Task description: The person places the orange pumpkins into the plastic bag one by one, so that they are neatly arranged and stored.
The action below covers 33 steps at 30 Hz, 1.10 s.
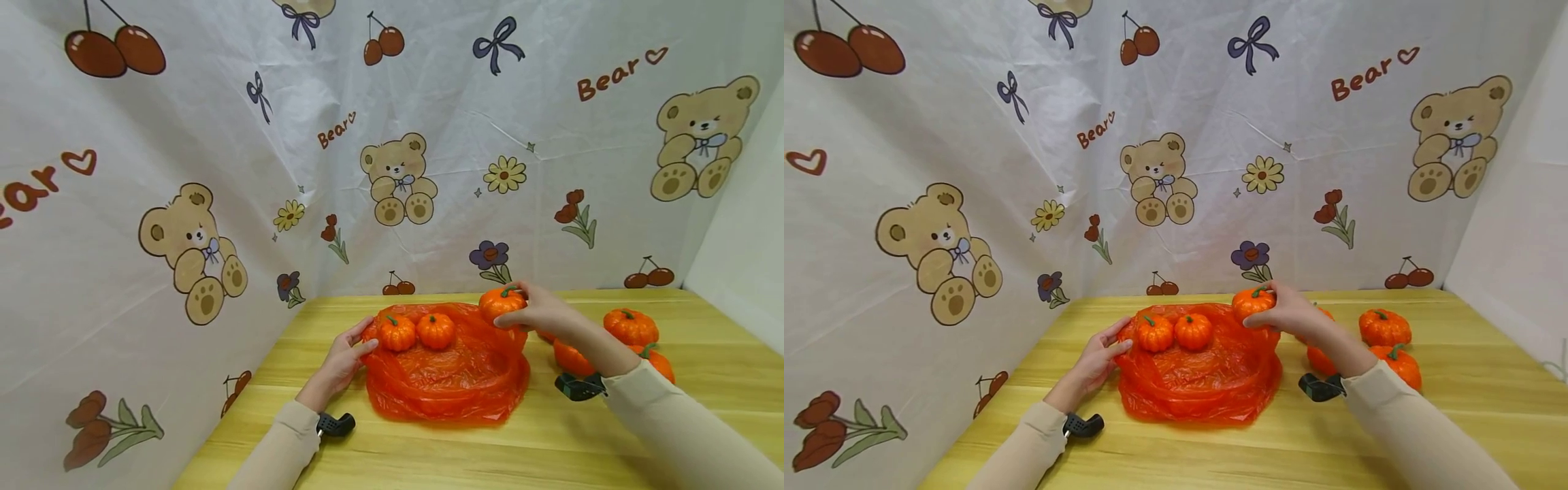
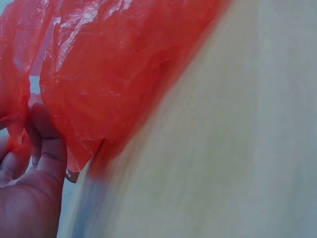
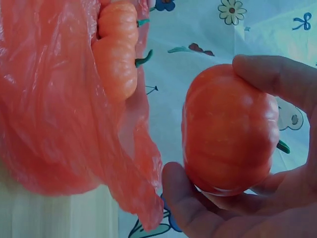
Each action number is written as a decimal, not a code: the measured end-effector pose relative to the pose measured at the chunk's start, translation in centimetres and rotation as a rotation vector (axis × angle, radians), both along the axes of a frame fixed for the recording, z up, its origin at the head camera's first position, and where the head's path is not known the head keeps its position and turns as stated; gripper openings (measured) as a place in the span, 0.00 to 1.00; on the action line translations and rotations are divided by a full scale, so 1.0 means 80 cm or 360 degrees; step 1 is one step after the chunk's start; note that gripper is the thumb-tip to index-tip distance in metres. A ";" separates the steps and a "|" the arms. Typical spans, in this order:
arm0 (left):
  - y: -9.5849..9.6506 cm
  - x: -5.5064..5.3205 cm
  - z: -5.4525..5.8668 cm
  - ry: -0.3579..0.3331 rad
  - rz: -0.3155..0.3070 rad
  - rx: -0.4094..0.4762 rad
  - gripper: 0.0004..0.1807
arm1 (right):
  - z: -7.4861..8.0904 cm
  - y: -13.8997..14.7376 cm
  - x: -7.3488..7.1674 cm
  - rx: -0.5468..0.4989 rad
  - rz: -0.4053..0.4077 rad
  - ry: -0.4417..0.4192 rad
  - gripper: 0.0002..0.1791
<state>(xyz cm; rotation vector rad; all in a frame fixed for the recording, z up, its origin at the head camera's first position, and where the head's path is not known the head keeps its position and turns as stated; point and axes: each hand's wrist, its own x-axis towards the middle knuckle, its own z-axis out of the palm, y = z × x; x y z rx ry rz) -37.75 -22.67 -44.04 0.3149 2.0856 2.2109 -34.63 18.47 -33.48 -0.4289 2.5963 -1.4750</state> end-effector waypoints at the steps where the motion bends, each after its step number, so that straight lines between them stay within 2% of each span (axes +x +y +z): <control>1: 0.000 0.000 0.000 0.0000 -0.0005 0.0003 0.38 | -0.001 -0.003 -0.001 0.0001 0.0006 -0.0007 0.46; 7: 0.001 -0.001 -0.002 -0.0010 0.0013 0.0004 0.37 | -0.005 -0.017 -0.006 0.0029 0.0047 -0.0050 0.47; 14: 0.000 -0.001 -0.001 0.0020 0.0025 -0.0017 0.37 | -0.010 -0.031 -0.014 0.0209 0.0076 -0.0011 0.46; 21: 0.000 -0.001 -0.003 0.0000 0.0029 -0.0009 0.37 | -0.021 -0.049 -0.019 0.0358 0.0055 0.0027 0.45; 27: -0.001 -0.001 -0.003 0.0007 0.0011 -0.0039 0.38 | -0.029 -0.058 -0.024 0.0395 0.0046 -0.0016 0.47; 33: -0.001 -0.002 -0.002 -0.0005 0.0012 -0.0022 0.38 | -0.032 -0.067 -0.022 0.0441 0.0054 -0.0031 0.46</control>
